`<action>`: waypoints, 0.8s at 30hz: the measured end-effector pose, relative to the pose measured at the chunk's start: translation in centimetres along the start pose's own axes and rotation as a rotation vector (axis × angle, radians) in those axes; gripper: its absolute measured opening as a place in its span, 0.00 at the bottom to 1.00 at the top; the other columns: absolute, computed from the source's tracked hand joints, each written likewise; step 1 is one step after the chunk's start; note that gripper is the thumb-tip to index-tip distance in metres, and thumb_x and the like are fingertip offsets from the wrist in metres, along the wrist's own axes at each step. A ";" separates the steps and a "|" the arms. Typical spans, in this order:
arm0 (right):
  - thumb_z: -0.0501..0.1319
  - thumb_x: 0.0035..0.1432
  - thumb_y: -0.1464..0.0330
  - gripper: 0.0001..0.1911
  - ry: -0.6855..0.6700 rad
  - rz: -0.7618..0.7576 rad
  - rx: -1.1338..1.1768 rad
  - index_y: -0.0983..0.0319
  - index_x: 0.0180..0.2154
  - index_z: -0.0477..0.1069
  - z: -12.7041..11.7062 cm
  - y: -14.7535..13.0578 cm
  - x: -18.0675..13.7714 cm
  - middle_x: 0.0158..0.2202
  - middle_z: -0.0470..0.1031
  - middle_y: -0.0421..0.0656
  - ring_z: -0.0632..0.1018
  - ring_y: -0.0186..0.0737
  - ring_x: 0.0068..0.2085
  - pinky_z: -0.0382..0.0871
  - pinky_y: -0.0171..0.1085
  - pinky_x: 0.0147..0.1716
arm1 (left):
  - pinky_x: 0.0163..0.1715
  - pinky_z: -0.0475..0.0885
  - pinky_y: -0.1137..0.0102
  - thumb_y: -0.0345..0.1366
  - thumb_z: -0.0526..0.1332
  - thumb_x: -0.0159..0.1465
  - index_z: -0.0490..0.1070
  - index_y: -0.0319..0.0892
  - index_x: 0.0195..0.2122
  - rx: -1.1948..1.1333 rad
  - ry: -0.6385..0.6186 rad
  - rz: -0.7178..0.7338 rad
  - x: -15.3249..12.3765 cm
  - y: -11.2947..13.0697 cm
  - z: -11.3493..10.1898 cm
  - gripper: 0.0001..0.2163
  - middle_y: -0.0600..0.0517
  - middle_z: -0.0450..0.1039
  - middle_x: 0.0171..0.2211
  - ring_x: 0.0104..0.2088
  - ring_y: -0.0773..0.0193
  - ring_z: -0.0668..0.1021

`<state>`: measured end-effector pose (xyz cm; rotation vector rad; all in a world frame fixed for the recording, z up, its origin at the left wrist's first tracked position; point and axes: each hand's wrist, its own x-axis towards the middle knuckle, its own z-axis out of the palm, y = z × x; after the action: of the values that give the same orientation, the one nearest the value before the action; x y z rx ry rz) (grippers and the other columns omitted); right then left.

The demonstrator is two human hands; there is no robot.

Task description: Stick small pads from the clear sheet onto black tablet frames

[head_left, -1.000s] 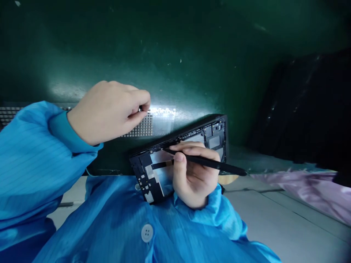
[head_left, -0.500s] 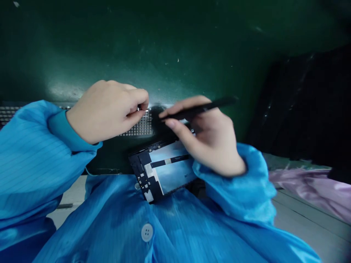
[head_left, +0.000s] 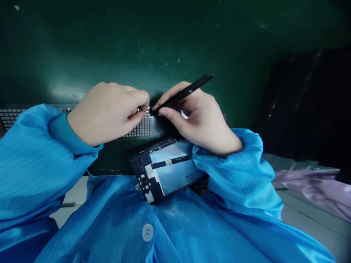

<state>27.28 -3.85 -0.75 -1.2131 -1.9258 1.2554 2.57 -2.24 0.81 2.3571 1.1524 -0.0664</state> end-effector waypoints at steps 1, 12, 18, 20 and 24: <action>0.72 0.73 0.54 0.11 0.012 0.001 0.018 0.54 0.46 0.81 -0.1 -0.1 -0.2 0.44 0.87 0.43 0.88 0.45 0.44 0.88 0.44 0.46 | 0.36 0.64 0.68 0.36 0.56 0.78 0.83 0.43 0.49 0.000 0.011 0.010 -0.1 -0.1 0.1 0.14 0.52 0.83 0.39 0.32 0.63 0.75; 0.72 0.73 0.65 0.04 0.862 0.068 0.017 0.53 0.47 0.79 3.8 -0.8 -10.9 0.41 0.85 0.40 0.90 0.44 0.42 0.88 0.46 0.45 | 0.31 0.59 0.63 0.47 0.51 0.74 0.78 0.48 0.40 -0.112 0.124 0.039 -0.4 -1.5 0.9 0.17 0.52 0.77 0.30 0.27 0.60 0.72; 0.69 0.75 0.67 0.05 0.832 0.041 0.001 0.52 0.50 0.78 4.3 0.3 -10.9 0.44 0.86 0.41 0.90 0.45 0.46 0.89 0.48 0.50 | 0.32 0.60 0.62 0.49 0.49 0.76 0.78 0.48 0.42 -0.090 0.083 0.014 -0.6 -1.0 0.2 0.20 0.52 0.77 0.31 0.31 0.59 0.74; 0.69 0.75 0.67 0.05 0.796 0.072 -0.079 0.52 0.51 0.78 3.8 -0.3 -11.3 0.44 0.86 0.42 0.90 0.45 0.46 0.88 0.49 0.51 | 0.33 0.60 0.61 0.51 0.48 0.75 0.78 0.48 0.41 -0.094 0.088 -0.001 -0.6 -1.0 0.2 0.21 0.53 0.77 0.31 0.31 0.59 0.73; 0.70 0.75 0.66 0.05 0.630 0.120 -0.187 0.53 0.50 0.80 1.5 -2.5 -10.2 0.44 0.89 0.42 0.89 0.47 0.47 0.87 0.50 0.52 | 0.33 0.60 0.61 0.54 0.45 0.74 0.78 0.48 0.41 -0.103 0.094 -0.019 -0.5 -0.9 0.4 0.24 0.53 0.77 0.31 0.31 0.59 0.74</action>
<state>29.68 -13.95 1.20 -1.6036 -1.5338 0.6338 1.59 -2.33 0.20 2.2800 1.1937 0.0958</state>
